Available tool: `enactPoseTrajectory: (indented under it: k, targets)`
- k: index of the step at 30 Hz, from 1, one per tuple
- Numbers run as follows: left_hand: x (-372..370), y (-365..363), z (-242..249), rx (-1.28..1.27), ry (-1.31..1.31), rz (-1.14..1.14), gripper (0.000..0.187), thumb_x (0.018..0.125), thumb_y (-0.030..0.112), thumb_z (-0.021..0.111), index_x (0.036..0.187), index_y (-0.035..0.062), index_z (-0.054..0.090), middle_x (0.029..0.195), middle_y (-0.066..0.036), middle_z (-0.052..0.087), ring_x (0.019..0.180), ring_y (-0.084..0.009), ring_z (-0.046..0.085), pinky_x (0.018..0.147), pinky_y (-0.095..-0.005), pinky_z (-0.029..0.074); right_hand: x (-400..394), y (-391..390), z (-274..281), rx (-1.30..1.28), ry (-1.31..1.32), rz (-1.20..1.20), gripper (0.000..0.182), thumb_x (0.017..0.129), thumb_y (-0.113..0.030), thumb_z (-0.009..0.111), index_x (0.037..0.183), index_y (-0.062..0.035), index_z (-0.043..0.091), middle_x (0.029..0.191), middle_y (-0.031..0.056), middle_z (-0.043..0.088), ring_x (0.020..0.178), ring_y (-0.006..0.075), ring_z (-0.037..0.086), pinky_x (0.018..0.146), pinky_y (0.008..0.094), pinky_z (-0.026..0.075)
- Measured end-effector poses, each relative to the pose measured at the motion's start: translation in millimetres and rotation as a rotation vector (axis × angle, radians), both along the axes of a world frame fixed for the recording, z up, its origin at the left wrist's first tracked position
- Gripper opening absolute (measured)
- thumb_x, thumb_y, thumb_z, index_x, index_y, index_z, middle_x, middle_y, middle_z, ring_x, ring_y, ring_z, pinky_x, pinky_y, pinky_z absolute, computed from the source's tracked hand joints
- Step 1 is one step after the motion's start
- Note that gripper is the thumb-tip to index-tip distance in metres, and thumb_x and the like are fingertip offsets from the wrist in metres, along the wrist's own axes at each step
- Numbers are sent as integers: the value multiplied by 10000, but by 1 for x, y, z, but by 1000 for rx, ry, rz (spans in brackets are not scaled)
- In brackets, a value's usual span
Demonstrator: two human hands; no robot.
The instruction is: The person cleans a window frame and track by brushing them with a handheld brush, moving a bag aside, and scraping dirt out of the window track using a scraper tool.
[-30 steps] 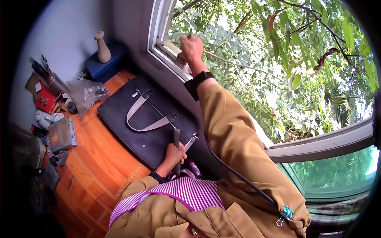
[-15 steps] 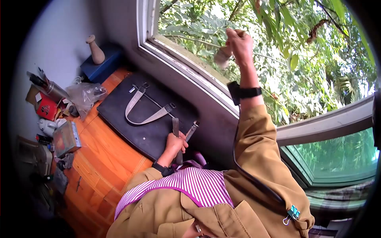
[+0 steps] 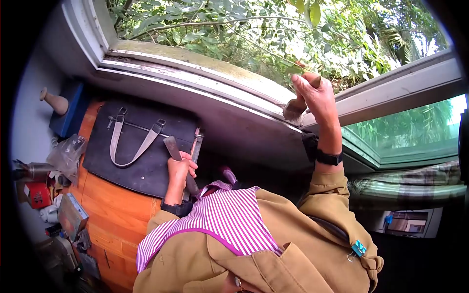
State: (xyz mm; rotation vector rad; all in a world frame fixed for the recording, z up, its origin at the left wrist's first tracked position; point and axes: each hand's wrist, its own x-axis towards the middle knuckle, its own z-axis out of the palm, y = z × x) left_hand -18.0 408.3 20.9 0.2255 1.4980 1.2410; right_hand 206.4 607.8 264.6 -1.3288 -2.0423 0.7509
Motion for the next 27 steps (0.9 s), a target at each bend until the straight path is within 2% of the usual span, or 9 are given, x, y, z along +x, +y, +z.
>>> enactPoseTrajectory:
  k: [5,9,10,13,16,18,20,25,27]
  targets:
    - [1,0,1,-24,7,6,160,679,-54,436,816,3,496,575,-132,567,366,-156,458,340,-303,408,-1,-6,1,83,-158,-34,378,828,-232,631,576,1,474,435,51,402,426,73,389,426,278,347]
    - [1,1,1,-32,9,20,160,674,-59,432,806,3,500,572,-128,565,364,-156,457,339,-300,408,-3,3,-19,35,-432,3,346,804,-308,608,625,-20,541,562,186,511,536,361,509,537,418,421]
    - [1,0,1,-33,4,23,163,672,-61,429,803,2,501,570,-128,564,361,-156,456,338,-300,407,-10,3,-29,98,-573,46,328,801,-314,609,645,-30,553,571,188,522,559,375,522,553,429,427]
    - [0,0,0,-28,-13,14,194,691,-72,378,830,-11,499,580,-135,573,370,-153,472,343,-294,415,-25,-3,-66,296,-460,67,377,805,-305,616,597,-21,481,513,175,469,505,374,461,519,417,416]
    - [2,0,2,-11,-10,41,160,672,-61,423,800,-2,500,560,-126,559,353,-158,452,334,-299,402,-12,0,-62,198,-289,-52,393,810,-276,629,577,-17,449,491,168,417,459,342,367,471,393,381]
    - [3,0,3,-32,6,32,159,676,-60,420,803,-5,499,560,-127,559,353,-159,452,335,-298,405,-3,-6,-46,143,-213,-56,441,819,-245,640,560,-7,375,471,102,315,432,173,282,425,331,332]
    - [2,1,4,-49,27,21,158,679,-60,418,806,-7,497,560,-127,559,353,-160,452,336,-298,407,8,-4,-42,7,-134,-101,441,819,-245,644,559,-5,381,477,85,290,450,116,273,416,317,318]
    - [3,2,7,-69,24,32,222,660,-87,375,828,-20,504,584,-140,574,364,-159,465,339,-292,416,7,-4,-43,152,-340,36,424,798,-246,658,527,-31,414,479,113,409,448,280,337,433,353,342]
    - [3,1,8,-86,22,45,217,661,-87,379,826,-21,504,584,-139,575,362,-157,464,338,-291,415,7,0,-47,317,-319,122,424,790,-249,670,525,-36,416,480,106,415,450,276,348,438,353,346]
